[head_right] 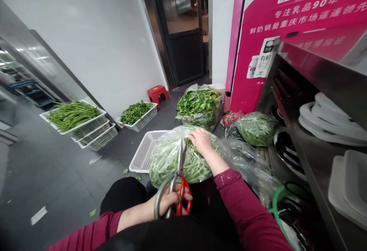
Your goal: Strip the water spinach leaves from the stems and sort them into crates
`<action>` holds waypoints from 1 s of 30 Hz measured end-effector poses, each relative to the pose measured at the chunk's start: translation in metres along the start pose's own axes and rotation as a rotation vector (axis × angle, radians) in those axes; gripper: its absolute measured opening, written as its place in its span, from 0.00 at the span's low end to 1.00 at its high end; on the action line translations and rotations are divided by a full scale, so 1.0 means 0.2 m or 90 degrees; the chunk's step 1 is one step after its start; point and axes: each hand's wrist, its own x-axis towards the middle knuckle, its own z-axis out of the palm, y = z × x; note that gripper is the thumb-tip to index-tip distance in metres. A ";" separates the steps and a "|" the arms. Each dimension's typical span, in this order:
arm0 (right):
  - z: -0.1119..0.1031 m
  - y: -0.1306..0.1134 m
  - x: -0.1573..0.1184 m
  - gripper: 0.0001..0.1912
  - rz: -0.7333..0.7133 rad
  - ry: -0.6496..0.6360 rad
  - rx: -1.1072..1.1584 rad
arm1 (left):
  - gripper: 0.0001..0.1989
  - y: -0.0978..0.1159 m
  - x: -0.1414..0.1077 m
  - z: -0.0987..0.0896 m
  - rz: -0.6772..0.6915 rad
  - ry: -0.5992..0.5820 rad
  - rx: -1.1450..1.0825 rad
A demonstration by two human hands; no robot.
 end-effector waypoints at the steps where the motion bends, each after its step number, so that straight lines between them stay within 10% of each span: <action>1: -0.01 0.00 0.00 0.11 -0.004 0.012 0.017 | 0.16 0.00 0.02 0.01 -0.008 0.014 0.011; 15: -0.01 0.00 0.05 0.09 0.004 0.071 0.129 | 0.23 0.00 0.13 0.00 0.126 0.114 0.162; 30: 0.08 -0.01 0.06 0.08 -0.056 0.150 0.275 | 0.03 0.15 0.26 -0.06 0.288 0.226 0.393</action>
